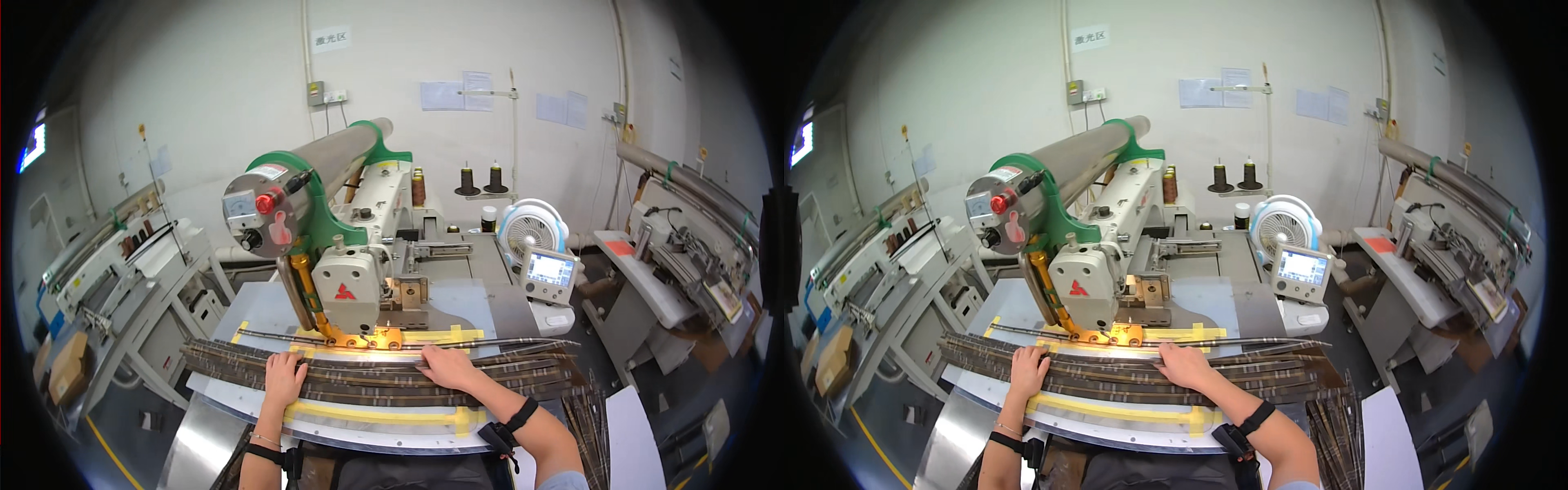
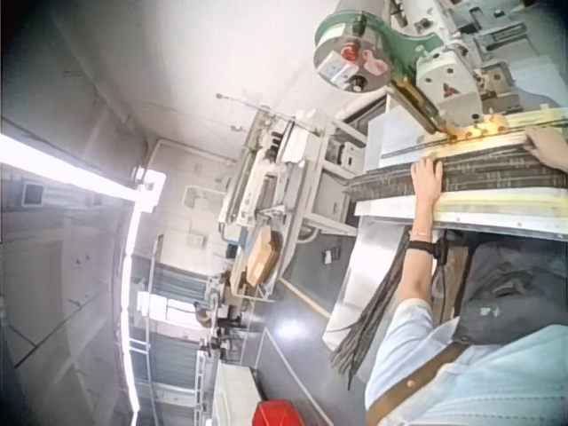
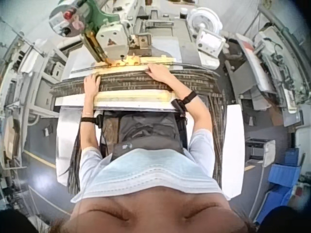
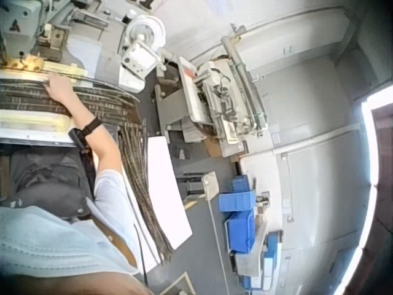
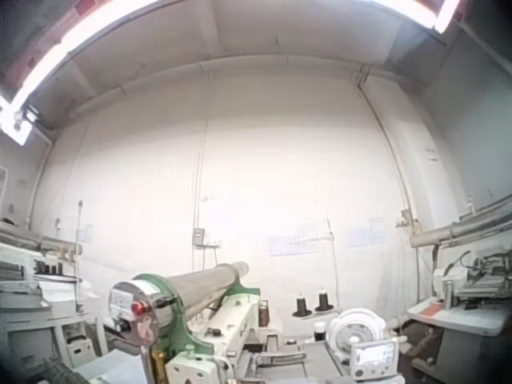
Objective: Operating an industrial sewing machine to stitch together patterned leather or fabric strips.
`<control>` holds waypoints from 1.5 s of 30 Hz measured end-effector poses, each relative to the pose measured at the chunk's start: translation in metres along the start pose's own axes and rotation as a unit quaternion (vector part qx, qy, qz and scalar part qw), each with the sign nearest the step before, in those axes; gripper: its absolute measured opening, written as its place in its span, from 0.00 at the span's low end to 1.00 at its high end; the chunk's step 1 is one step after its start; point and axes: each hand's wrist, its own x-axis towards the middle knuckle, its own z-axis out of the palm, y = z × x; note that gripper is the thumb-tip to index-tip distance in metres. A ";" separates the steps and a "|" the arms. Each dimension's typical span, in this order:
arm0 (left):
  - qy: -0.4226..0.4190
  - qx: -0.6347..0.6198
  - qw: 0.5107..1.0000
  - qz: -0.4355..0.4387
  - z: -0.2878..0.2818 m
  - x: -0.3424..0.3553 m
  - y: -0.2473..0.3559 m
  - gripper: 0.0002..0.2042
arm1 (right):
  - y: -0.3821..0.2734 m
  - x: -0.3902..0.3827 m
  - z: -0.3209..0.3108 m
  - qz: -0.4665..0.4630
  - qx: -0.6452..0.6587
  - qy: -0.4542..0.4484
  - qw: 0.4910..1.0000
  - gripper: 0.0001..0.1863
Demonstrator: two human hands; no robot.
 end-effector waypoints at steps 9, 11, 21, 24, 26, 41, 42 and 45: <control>0.007 -0.006 1.000 -0.014 0.001 -0.001 -0.002 0.12 | 0.005 0.002 0.007 -0.019 0.013 0.057 0.998 0.12; 0.008 -0.004 1.000 -0.020 0.003 0.000 -0.002 0.12 | 0.005 0.001 0.008 -0.023 0.020 0.063 0.998 0.10; -0.007 0.009 1.000 -0.014 0.000 0.001 0.001 0.12 | 0.003 -0.001 0.012 0.032 0.007 0.107 0.994 0.10; 0.011 0.000 1.000 -0.009 0.001 0.002 0.003 0.13 | 0.006 0.000 0.012 0.007 0.026 0.117 0.993 0.09; 0.004 0.006 1.000 -0.011 0.001 0.002 0.002 0.13 | 0.006 0.001 0.010 0.001 0.030 0.106 0.994 0.08; -0.038 0.044 0.998 -0.033 -0.005 -0.001 -0.017 0.13 | 0.007 -0.005 0.007 -0.014 0.088 0.090 0.992 0.07; -0.030 0.052 0.998 -0.034 -0.005 -0.002 -0.024 0.13 | 0.008 -0.004 0.008 -0.017 0.087 0.090 0.992 0.07; -0.027 0.052 0.997 -0.056 -0.005 -0.003 -0.037 0.13 | 0.007 -0.001 0.009 -0.018 0.088 0.082 0.993 0.08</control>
